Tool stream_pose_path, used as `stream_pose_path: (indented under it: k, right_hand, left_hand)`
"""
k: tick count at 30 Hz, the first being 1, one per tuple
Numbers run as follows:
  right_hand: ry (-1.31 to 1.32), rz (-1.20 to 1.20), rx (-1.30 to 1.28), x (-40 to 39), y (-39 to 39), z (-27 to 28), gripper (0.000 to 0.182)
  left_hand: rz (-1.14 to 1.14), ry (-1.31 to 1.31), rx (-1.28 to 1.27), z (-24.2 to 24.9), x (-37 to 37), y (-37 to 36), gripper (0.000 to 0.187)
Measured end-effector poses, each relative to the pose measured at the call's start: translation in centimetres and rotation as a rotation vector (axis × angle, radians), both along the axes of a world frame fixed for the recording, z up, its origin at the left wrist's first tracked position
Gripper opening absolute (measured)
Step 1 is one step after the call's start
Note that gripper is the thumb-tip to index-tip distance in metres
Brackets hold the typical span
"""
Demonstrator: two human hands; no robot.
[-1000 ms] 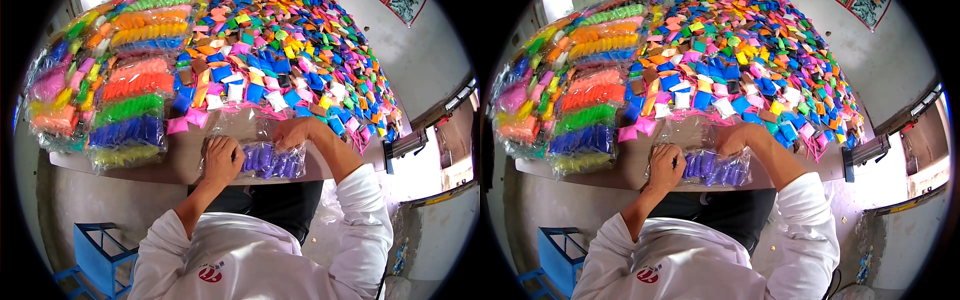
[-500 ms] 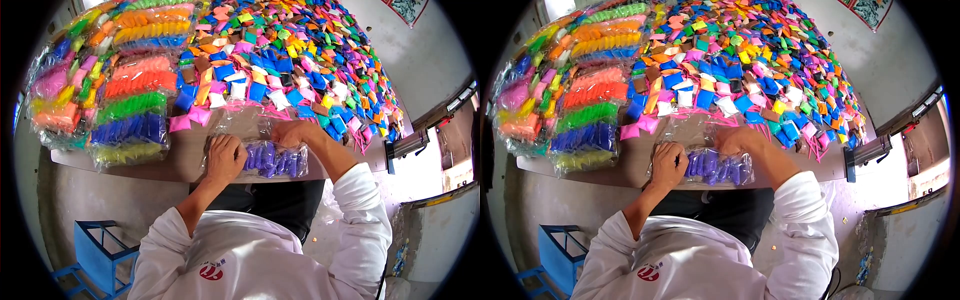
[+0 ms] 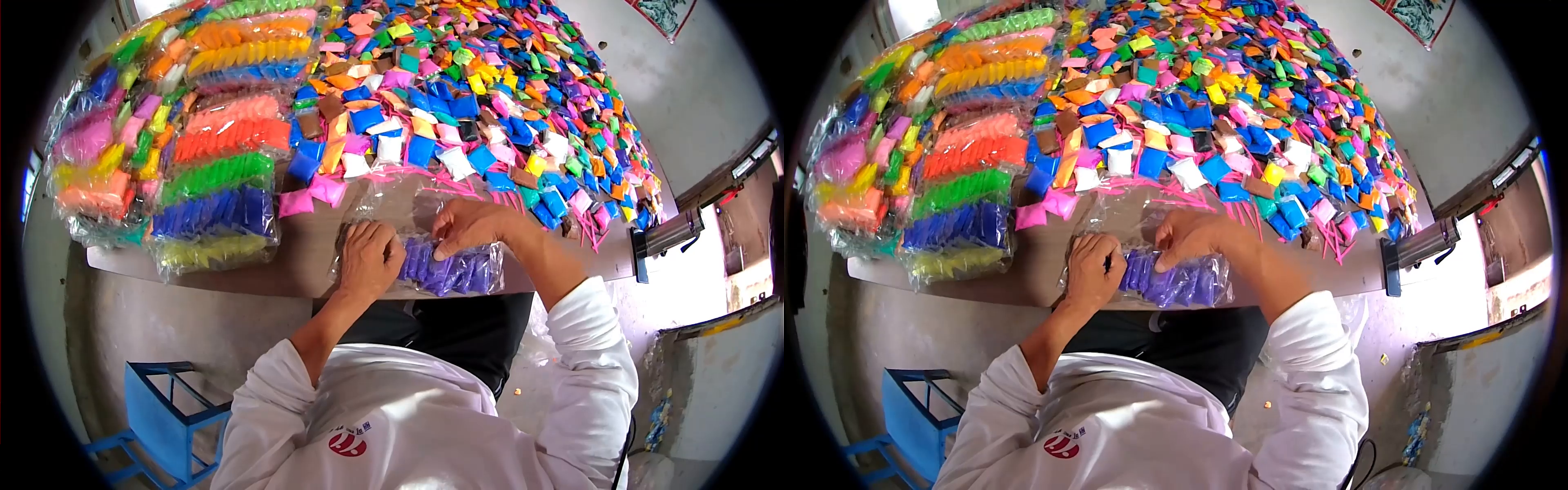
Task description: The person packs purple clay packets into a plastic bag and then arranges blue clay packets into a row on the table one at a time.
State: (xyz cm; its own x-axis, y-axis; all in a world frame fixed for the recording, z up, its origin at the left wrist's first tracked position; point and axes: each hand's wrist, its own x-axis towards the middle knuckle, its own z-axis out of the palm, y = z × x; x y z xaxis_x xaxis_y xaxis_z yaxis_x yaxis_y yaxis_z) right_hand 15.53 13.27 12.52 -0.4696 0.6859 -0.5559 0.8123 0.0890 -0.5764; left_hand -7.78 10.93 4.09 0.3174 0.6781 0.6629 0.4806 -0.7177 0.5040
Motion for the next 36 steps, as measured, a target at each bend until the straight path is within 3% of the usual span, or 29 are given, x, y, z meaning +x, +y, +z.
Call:
stream_pose_path:
  k: [5, 7, 8, 10, 14, 25, 31, 36]
  right_hand:
    - [0.210, -0.127, 0.060, 1.0, -0.8, 1.4, 0.058]
    - [-0.129, 0.011, 0.183, 0.7, -1.2, 3.7, 0.073]
    - [-0.129, 0.009, 0.184, 0.5, -1.3, 4.5, 0.073]
    - [-0.385, 0.039, 0.043, -0.1, -1.5, 5.4, 0.088]
    - [-0.396, 0.073, -0.031, -0.4, -1.6, 4.3, 0.086]
    - [-0.418, 0.091, 0.293, -3.6, -4.9, 5.0, 0.086]
    - [-0.567, 0.077, 0.262, -5.4, -5.3, 2.3, 0.084]
    - [-0.463, 0.116, 0.347, -4.3, -5.0, 1.8, 0.080]
  left_hand:
    - [-0.004, 0.007, -0.017, -0.1, -0.1, 0.0, 0.005]
    - [-0.004, 0.007, -0.019, -0.2, -0.1, 0.0, 0.005]
    - [-0.004, 0.007, -0.021, -0.2, -0.1, -0.1, 0.005]
    - [-0.005, -0.007, -0.019, -0.2, 0.0, -0.1, 0.005]
    - [-0.006, 0.002, -0.027, 0.0, -0.1, -0.1, 0.005]
    - [-0.012, -0.009, -0.045, -0.2, -0.2, 0.0, 0.005]
    - [-0.009, -0.007, -0.035, -0.2, -0.2, -0.1, 0.005]
    - [-0.004, -0.004, -0.035, -0.4, -0.1, 0.1, 0.005]
